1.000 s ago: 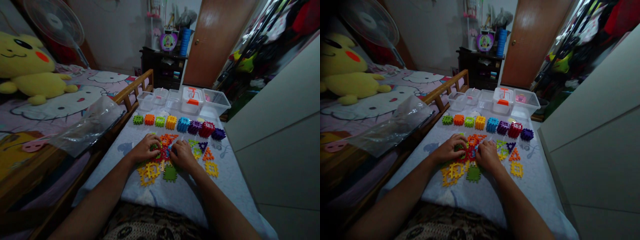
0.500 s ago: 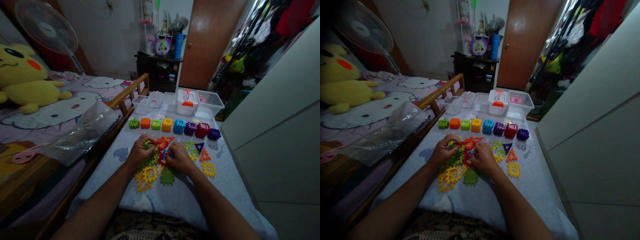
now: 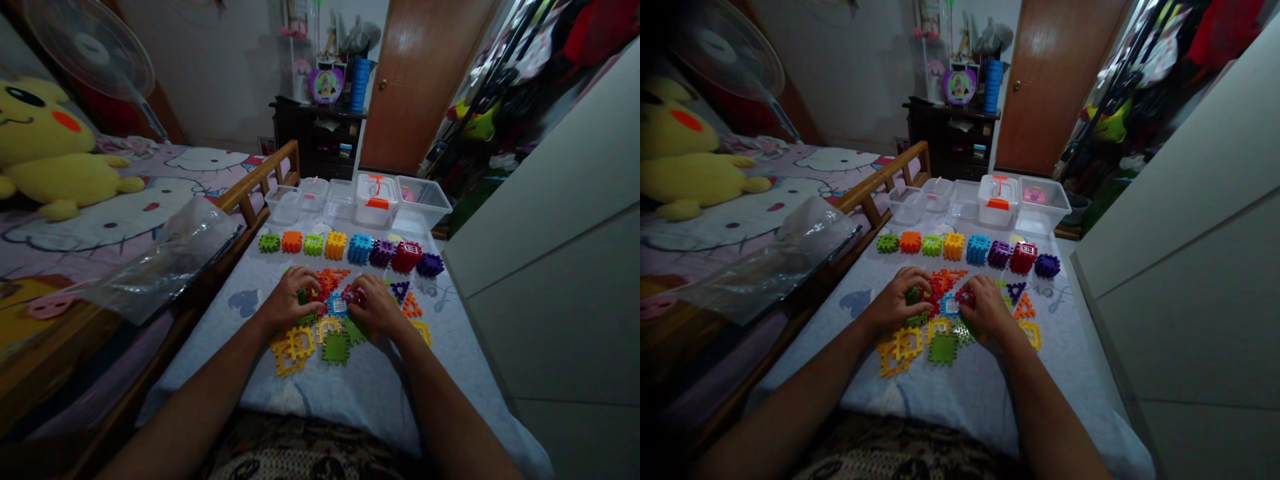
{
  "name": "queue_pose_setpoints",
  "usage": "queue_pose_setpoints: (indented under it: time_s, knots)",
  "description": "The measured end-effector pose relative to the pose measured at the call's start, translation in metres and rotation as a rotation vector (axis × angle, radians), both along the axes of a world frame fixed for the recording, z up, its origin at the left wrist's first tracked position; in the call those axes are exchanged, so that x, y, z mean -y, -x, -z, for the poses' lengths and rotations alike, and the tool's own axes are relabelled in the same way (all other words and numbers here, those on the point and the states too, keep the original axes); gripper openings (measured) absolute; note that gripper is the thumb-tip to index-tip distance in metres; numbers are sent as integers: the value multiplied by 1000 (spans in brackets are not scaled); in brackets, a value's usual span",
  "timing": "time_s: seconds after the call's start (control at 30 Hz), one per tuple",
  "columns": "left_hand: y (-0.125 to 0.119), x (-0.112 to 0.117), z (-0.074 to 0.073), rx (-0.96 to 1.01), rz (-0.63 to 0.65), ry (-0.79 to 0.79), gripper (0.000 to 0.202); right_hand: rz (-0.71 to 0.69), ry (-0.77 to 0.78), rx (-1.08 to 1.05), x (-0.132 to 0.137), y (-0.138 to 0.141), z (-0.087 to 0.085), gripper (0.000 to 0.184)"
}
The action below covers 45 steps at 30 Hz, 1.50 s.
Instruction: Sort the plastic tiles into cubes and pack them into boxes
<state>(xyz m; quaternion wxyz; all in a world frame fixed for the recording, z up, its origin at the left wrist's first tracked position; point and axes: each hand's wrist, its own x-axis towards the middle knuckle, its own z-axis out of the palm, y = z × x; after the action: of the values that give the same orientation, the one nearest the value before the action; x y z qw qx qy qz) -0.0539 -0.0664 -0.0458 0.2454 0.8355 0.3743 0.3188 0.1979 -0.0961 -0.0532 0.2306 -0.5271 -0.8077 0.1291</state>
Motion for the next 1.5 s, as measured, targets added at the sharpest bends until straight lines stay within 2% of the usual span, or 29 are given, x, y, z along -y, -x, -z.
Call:
queue_pose_setpoints:
  time_s: [0.13,0.2,0.37,0.6,0.77,0.97,1.07,1.23,1.37,1.5]
  knots:
    - [7,-3,3,-82,-75,-8,33,76,-17,73,1,-6,3,39]
    - [9,-5,6,-154,-117,-15,37,93,6,158,1,-6,3,44]
    - [11,-6,11,-250,-130,-28,46,122,67,210,3,3,4,43]
    - [8,-6,10,-199,-114,3,42,85,27,35,1,7,8,47]
    - [-1,-5,8,-121,-76,-34,39,26,4,-111,0,9,4,48]
    - [-11,-3,11,-205,-39,-44,63,-2,-22,-129,2,14,0,53]
    - [-7,-6,11,-173,-87,-38,53,9,-4,-72,1,18,3,51]
    - [7,-13,10,-37,-246,-23,32,-36,12,36,-2,31,3,50]
    - [11,-16,8,7,-326,16,25,-30,60,119,-1,40,-1,50]
    - [9,-15,8,15,-337,25,23,-17,49,122,1,41,-2,54]
